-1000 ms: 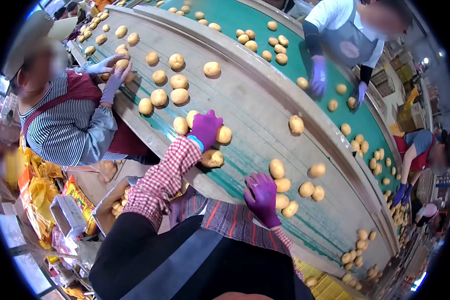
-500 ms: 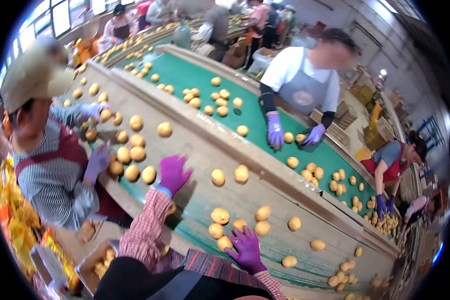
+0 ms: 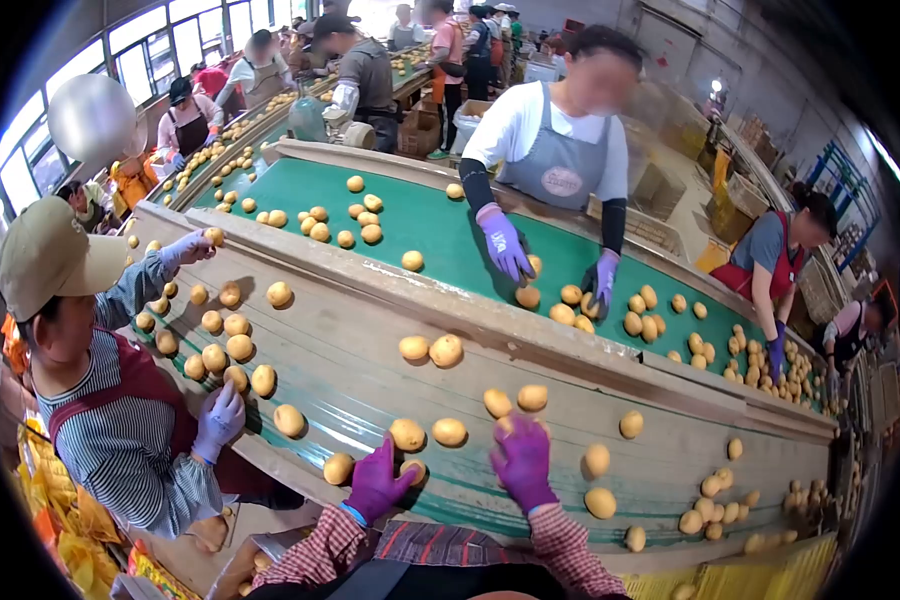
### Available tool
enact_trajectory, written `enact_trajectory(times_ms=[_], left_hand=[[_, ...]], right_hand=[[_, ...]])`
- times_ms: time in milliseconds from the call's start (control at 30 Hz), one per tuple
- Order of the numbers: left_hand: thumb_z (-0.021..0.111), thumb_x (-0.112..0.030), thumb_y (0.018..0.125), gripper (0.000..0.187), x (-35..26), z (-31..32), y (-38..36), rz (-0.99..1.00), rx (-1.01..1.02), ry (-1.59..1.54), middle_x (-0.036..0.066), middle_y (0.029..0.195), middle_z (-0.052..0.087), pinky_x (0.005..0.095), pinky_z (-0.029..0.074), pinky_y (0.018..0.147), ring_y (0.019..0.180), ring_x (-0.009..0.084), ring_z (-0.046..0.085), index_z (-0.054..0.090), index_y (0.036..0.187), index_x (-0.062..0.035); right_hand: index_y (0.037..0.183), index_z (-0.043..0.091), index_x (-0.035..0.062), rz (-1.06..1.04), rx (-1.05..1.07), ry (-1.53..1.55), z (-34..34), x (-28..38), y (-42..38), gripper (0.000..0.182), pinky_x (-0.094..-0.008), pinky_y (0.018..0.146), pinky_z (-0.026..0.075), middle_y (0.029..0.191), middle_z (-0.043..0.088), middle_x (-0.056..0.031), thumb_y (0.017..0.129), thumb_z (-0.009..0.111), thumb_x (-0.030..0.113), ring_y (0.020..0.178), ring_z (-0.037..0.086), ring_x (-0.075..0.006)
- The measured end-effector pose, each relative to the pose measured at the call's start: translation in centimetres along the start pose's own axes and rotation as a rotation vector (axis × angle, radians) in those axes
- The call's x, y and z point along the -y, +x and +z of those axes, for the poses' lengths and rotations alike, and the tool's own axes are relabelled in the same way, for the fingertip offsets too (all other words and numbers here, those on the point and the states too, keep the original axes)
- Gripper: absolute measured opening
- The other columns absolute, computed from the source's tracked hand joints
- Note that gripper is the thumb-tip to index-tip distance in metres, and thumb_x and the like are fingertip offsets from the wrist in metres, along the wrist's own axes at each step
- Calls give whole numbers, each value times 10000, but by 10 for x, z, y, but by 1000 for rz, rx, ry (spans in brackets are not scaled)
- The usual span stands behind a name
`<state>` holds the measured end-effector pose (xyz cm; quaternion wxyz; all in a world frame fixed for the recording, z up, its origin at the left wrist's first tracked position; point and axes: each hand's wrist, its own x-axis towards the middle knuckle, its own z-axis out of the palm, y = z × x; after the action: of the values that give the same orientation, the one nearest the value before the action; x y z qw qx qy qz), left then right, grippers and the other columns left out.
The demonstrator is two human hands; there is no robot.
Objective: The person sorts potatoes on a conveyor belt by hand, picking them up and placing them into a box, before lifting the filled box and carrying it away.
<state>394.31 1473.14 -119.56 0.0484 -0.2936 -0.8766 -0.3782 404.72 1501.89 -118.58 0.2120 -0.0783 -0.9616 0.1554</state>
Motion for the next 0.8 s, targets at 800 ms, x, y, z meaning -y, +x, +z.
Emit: enact_trajectory(times_ms=[800], left_hand=[[745, -377, 847, 369, -156, 136, -38, 374, 390, 243, 88, 962, 607, 508, 495, 712, 870, 326, 661, 657, 1155, -195]], right_hand=[[1401, 661, 57, 271, -90, 283, -45, -168, -176, 611, -553, 1096, 453, 1397, 671, -188, 911, 783, 401, 1303, 613, -392]])
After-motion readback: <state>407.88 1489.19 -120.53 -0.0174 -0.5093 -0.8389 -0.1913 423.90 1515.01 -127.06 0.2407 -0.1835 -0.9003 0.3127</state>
